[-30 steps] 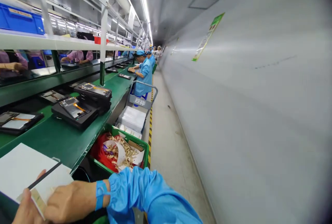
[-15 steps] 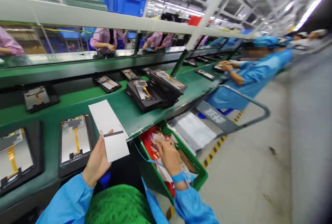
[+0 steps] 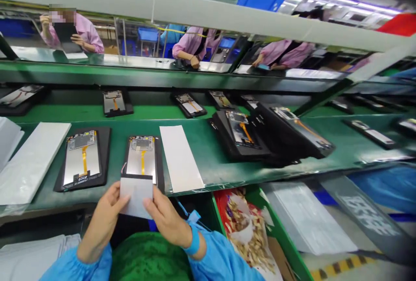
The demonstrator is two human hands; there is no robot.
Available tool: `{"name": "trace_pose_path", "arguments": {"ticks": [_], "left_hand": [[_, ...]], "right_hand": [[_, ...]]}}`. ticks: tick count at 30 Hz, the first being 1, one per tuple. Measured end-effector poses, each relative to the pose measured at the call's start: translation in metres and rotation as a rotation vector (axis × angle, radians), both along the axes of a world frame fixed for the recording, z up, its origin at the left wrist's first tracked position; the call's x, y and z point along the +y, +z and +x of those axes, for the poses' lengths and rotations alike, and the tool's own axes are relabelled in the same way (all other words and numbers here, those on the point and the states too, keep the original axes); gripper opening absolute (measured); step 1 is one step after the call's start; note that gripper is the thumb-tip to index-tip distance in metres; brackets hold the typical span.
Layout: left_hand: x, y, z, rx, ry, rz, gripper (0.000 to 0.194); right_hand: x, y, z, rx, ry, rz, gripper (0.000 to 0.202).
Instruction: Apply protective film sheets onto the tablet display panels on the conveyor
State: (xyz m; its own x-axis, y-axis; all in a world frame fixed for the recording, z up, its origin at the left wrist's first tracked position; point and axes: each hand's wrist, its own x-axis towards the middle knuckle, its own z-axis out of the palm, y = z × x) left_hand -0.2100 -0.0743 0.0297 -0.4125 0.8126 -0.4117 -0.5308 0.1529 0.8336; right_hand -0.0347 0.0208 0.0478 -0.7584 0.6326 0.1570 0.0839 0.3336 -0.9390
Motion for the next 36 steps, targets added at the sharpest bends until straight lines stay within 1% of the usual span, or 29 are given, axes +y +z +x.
{"name": "trace_pose_path", "arguments": {"ticks": [1, 2, 4, 5, 6, 8, 10, 12, 13, 15, 17, 19, 21, 23, 24, 26, 28, 29, 30, 32, 33, 34, 36], "left_hand": [[-0.007, -0.003, -0.011, -0.039, 0.016, -0.029, 0.068], [-0.014, -0.006, -0.021, -0.054, 0.052, -0.061, 0.070], [-0.024, -0.010, -0.037, -0.038, 0.151, -0.120, 0.080], [-0.027, -0.011, -0.043, -0.025, 0.186, -0.139, 0.084], [-0.028, -0.012, -0.048, -0.014, 0.203, -0.146, 0.088], [-0.026, -0.014, -0.054, 0.004, 0.181, -0.135, 0.092], [-0.018, -0.016, -0.057, 0.015, 0.110, -0.104, 0.091], [-0.008, -0.018, -0.057, 0.027, 0.042, -0.078, 0.088], [-0.002, -0.019, -0.057, 0.034, 0.015, -0.072, 0.085], [0.011, -0.021, -0.055, 0.047, -0.020, -0.057, 0.078], [0.025, -0.022, -0.051, 0.047, -0.023, -0.028, 0.070], [0.041, -0.022, -0.046, 0.041, -0.032, 0.004, 0.066], [0.059, -0.022, -0.039, 0.059, -0.065, 0.018, 0.069], [0.075, -0.022, -0.034, 0.106, -0.100, 0.022, 0.073], [0.082, -0.022, -0.032, 0.135, -0.112, 0.023, 0.074], [0.093, -0.025, -0.030, 0.193, -0.131, 0.017, 0.076], [0.098, -0.029, -0.030, 0.254, -0.165, -0.002, 0.078], [0.098, -0.032, -0.031, 0.288, -0.185, -0.013, 0.078], [0.099, -0.034, -0.032, 0.324, -0.205, -0.021, 0.077], [0.097, -0.037, -0.034, 0.413, -0.236, -0.036, 0.074], [0.097, -0.038, -0.035, 0.461, -0.244, -0.046, 0.072], [0.096, -0.038, -0.036, 0.514, -0.248, -0.059, 0.070], [0.095, -0.037, -0.038, 0.627, -0.249, -0.084, 0.065]], "right_hand": [[0.007, -0.002, -0.005, -0.057, 0.029, 0.042, 0.041], [0.016, -0.005, -0.010, -0.119, 0.027, 0.115, 0.045], [0.035, -0.015, -0.020, -0.228, -0.020, 0.325, 0.054], [0.044, -0.021, -0.024, -0.269, -0.029, 0.436, 0.054], [0.051, -0.027, -0.027, -0.303, -0.009, 0.533, 0.050], [0.061, -0.040, -0.033, -0.329, 0.054, 0.676, 0.028], [0.065, -0.049, -0.034, -0.321, 0.099, 0.790, 0.008], [0.068, -0.053, -0.033, -0.307, 0.115, 0.892, 0.013], [0.070, -0.052, -0.032, -0.293, 0.102, 0.918, 0.015], [0.076, -0.045, -0.031, -0.246, 0.016, 0.889, 0.017], [0.086, -0.032, -0.031, -0.194, -0.111, 0.791, 0.019], [0.095, -0.019, -0.033, -0.166, -0.197, 0.705, 0.020], [0.102, -0.009, -0.034, -0.149, -0.204, 0.642, 0.021], [0.106, -0.006, -0.031, -0.131, -0.189, 0.552, 0.021], [0.106, -0.008, -0.028, -0.129, -0.203, 0.486, 0.020], [0.104, -0.017, -0.018, -0.153, -0.281, 0.352, 0.021], [0.098, -0.030, -0.006, -0.200, -0.336, 0.283, 0.024], [0.093, -0.037, -0.001, -0.222, -0.311, 0.293, 0.025], [0.089, -0.042, 0.002, -0.240, -0.252, 0.330, 0.028], [0.080, -0.050, 0.005, -0.266, -0.116, 0.437, 0.036], [0.076, -0.053, 0.005, -0.276, -0.075, 0.487, 0.039], [0.073, -0.054, 0.004, -0.288, -0.055, 0.525, 0.040], [0.071, -0.056, 0.001, -0.305, -0.063, 0.570, 0.039]]}}
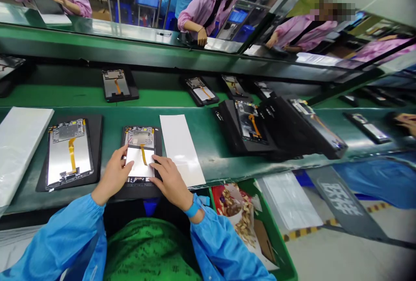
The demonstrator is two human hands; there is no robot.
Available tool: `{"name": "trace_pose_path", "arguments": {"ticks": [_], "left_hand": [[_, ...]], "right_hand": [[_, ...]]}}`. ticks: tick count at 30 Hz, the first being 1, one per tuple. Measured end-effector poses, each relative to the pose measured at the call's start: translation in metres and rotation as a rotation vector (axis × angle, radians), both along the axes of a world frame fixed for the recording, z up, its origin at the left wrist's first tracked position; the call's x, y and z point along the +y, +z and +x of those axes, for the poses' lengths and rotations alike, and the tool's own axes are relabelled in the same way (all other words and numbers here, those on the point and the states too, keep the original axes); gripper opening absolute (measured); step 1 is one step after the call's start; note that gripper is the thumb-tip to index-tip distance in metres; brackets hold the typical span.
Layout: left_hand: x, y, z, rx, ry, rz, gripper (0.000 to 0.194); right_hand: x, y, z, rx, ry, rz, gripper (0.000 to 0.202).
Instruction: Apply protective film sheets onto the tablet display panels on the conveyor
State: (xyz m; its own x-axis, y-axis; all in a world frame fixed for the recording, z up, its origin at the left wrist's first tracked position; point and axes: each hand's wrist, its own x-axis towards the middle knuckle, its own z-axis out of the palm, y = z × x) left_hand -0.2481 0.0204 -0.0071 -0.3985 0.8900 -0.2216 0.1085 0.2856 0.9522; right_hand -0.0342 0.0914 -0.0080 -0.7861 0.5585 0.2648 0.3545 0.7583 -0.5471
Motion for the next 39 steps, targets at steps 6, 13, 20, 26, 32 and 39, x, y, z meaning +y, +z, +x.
{"name": "trace_pose_path", "arguments": {"ticks": [6, 13, 20, 26, 32, 39], "left_hand": [[-0.001, 0.009, -0.010, 0.398, -0.091, 0.034, 0.054], [0.000, 0.009, -0.017, 0.582, -0.142, -0.002, 0.049], [0.000, 0.006, -0.018, 0.601, -0.169, 0.002, 0.050], [0.000, 0.004, -0.018, 0.606, -0.170, 0.005, 0.049], [0.002, 0.007, -0.021, 0.585, -0.166, -0.006, 0.049], [0.005, 0.007, -0.029, 0.431, -0.156, -0.007, 0.048]], "right_hand": [[0.002, 0.000, -0.004, -0.024, 0.003, 0.082, 0.040], [0.002, 0.001, -0.004, -0.076, 0.007, 0.121, 0.037], [0.002, 0.002, -0.006, -0.116, 0.009, 0.199, 0.037], [-0.002, 0.000, -0.007, -0.154, 0.043, 0.399, 0.032], [-0.003, -0.005, -0.005, -0.183, 0.078, 0.517, 0.029], [0.008, 0.008, -0.008, -0.193, 0.191, 0.533, 0.031]]}}
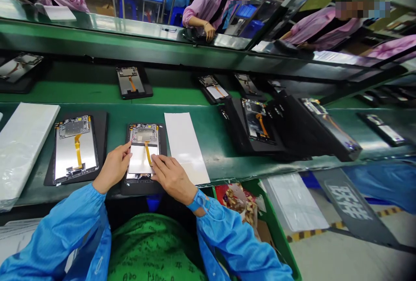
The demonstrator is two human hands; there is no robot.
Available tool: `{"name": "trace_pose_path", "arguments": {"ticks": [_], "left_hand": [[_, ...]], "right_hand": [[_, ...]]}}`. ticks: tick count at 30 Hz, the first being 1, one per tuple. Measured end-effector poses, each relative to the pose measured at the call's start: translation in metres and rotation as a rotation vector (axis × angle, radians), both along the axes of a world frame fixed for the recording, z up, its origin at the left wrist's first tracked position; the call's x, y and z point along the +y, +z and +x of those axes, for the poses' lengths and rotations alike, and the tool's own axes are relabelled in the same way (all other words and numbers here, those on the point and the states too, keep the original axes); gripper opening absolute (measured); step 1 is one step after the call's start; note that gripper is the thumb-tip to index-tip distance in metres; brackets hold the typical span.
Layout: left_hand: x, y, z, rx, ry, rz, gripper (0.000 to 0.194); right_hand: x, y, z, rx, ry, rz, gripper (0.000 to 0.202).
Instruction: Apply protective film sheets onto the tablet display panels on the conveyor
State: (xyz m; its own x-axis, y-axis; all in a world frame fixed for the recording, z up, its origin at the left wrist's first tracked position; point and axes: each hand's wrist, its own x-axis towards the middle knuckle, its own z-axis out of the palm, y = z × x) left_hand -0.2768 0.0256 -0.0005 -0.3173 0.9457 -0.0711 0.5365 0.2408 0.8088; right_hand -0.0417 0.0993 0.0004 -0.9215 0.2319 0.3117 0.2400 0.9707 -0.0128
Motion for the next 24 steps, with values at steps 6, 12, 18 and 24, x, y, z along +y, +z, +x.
{"name": "trace_pose_path", "arguments": {"ticks": [6, 12, 18, 24], "left_hand": [[0.001, -0.007, -0.002, -0.156, 0.017, -0.044, 0.054], [0.002, -0.006, -0.003, -0.112, -0.002, -0.021, 0.047], [0.003, 0.011, 0.001, 0.144, -0.066, 0.017, 0.029], [0.004, 0.010, 0.006, 0.287, -0.106, 0.038, 0.030]], "right_hand": [[0.004, 0.009, -0.003, -0.055, 0.084, 0.017, 0.031], [0.012, 0.011, -0.001, -0.028, 0.174, 0.152, 0.031], [0.011, 0.002, 0.002, -0.030, 0.170, 0.162, 0.031], [0.010, 0.001, 0.003, -0.021, 0.181, 0.131, 0.032]]}}
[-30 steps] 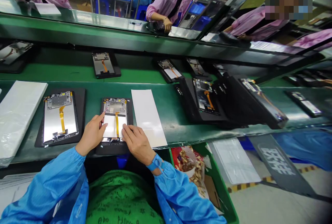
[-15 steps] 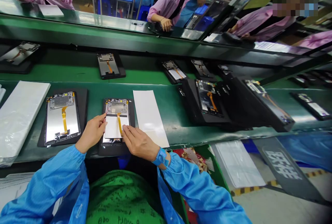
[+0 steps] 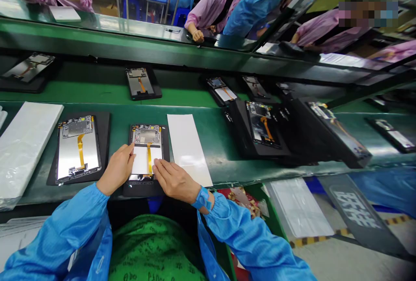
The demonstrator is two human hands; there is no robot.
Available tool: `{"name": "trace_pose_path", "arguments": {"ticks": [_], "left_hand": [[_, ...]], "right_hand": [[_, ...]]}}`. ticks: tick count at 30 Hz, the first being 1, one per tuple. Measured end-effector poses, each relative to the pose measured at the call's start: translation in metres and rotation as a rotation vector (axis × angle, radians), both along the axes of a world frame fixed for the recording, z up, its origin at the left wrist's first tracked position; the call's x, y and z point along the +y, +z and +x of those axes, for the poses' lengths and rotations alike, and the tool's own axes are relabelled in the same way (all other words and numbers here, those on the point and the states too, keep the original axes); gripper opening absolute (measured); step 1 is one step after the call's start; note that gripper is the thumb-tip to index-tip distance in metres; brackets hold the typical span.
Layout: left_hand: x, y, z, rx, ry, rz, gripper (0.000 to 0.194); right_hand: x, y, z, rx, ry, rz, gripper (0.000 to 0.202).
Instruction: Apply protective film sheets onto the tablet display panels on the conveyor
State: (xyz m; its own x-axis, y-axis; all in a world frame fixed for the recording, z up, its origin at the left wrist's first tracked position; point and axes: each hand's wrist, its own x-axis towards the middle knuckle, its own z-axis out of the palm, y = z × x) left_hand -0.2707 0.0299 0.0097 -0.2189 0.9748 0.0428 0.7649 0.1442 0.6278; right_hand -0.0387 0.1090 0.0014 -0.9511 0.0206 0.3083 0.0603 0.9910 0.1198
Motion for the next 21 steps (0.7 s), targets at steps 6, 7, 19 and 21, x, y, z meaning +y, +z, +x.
{"name": "trace_pose_path", "arguments": {"ticks": [6, 7, 19, 21], "left_hand": [[-0.002, -0.009, 0.006, 0.181, -0.015, -0.035, 0.039], [-0.002, -0.009, 0.007, 0.217, -0.017, -0.046, 0.039], [-0.005, 0.003, 0.023, 0.638, -0.022, -0.195, 0.045], [-0.010, 0.000, 0.020, 0.627, 0.008, -0.152, 0.045]], "right_hand": [[0.000, -0.002, 0.000, -0.014, -0.004, 0.003, 0.032], [0.000, -0.002, 0.000, -0.011, -0.004, -0.015, 0.032], [-0.001, -0.001, -0.004, -0.031, -0.017, -0.056, 0.031], [0.000, 0.000, -0.003, -0.044, -0.038, -0.099, 0.032]]}}
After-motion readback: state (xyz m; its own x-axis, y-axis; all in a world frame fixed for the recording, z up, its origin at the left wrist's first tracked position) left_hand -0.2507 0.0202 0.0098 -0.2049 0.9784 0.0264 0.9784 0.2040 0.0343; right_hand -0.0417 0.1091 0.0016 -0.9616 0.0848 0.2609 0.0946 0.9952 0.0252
